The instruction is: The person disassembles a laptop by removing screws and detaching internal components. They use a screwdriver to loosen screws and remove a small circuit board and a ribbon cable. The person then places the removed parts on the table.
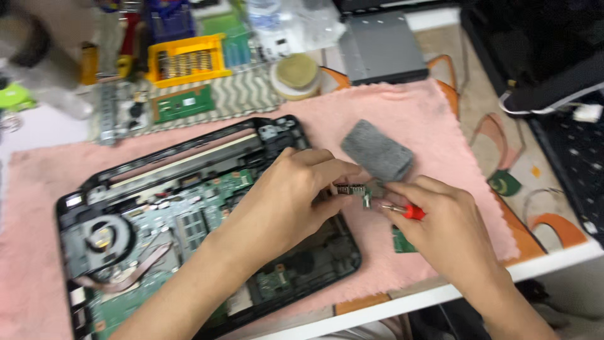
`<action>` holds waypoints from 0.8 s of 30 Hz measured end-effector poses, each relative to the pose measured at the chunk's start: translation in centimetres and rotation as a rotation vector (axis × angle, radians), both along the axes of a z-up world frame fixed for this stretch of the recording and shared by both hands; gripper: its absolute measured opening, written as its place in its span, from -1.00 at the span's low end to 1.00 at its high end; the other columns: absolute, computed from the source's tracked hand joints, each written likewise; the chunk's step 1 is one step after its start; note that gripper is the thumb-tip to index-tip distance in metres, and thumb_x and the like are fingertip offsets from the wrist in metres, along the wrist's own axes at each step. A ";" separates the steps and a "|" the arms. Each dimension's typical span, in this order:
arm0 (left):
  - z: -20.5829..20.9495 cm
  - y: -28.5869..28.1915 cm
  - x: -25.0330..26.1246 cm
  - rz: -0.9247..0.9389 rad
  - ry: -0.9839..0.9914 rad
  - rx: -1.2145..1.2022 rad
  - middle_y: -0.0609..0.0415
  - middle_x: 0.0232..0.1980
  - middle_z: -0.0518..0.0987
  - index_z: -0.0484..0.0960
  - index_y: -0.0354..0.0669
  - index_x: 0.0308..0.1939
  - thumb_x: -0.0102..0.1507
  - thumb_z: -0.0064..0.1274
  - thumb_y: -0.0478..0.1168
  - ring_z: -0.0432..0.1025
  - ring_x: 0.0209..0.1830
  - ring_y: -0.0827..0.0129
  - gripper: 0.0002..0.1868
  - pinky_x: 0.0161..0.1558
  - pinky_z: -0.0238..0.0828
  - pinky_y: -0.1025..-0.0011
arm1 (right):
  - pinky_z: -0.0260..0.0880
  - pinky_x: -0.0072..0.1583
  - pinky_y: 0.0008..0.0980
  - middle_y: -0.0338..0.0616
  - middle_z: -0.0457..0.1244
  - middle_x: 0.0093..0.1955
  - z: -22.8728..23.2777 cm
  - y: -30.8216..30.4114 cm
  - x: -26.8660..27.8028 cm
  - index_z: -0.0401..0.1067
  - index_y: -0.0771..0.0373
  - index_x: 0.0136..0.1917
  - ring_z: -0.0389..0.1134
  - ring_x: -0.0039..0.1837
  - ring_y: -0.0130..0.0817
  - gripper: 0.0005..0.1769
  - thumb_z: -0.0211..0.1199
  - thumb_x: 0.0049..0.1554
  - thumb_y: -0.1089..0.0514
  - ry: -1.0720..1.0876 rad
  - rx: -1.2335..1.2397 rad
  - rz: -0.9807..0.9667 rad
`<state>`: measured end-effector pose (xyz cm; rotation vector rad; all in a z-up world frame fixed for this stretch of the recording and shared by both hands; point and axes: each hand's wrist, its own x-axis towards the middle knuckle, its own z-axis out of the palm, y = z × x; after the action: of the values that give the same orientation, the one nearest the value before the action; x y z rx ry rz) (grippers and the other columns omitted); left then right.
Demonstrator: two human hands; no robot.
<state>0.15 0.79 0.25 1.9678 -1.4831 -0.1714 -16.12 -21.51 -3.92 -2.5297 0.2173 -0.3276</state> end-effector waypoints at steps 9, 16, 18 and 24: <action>0.2 9.0 3.0 0.383 0.204 -0.162 0.10 0.03 0.90 0.87 -0.15 0.13 0.40 0.37 -0.16 0.80 -0.03 0.38 -0.74 0.00 0.68 0.33 | 0.49 0.13 -0.40 -0.39 0.60 -0.05 0.2 1.4 0.1 0.81 0.03 0.07 0.43 -0.14 -0.42 -0.63 0.71 0.06 -0.13 0.263 0.014 -0.356; -2.2 9.8 12.4 0.569 -0.048 -0.135 -0.10 0.03 0.86 0.89 -0.23 0.13 0.38 0.43 -0.28 0.74 0.03 0.03 -0.75 0.07 0.75 0.05 | 0.46 0.15 -0.47 -0.39 0.58 -0.06 2.7 2.5 1.0 0.81 0.06 -0.06 0.48 -0.09 -0.48 -0.84 0.68 0.14 0.00 0.308 0.034 -0.387; -3.6 8.0 15.5 0.563 -0.158 -0.158 -0.16 0.03 0.84 0.93 -0.26 0.05 0.33 0.50 -0.35 0.70 -0.02 -0.04 -0.79 0.05 0.71 0.03 | 0.42 0.15 -0.47 -0.42 0.63 -0.15 3.8 3.0 1.6 0.84 0.01 -0.07 0.47 -0.09 -0.50 -0.83 0.69 0.15 -0.06 0.433 0.032 -0.505; -7.6 4.2 20.4 0.617 -0.325 0.073 -0.13 0.14 0.79 0.97 0.04 0.05 0.27 0.53 -0.16 0.55 0.16 -0.22 -0.73 0.18 0.40 -0.23 | 0.37 0.12 -0.50 -0.48 0.63 -0.12 6.5 3.5 3.7 0.92 0.00 -0.02 0.35 -0.13 -0.45 -0.83 0.68 0.15 -0.04 0.325 0.020 -0.464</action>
<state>20.56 5.04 -7.37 2.4999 -0.9866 0.3813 -12.43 -17.97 2.54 -2.4779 0.9334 -0.0842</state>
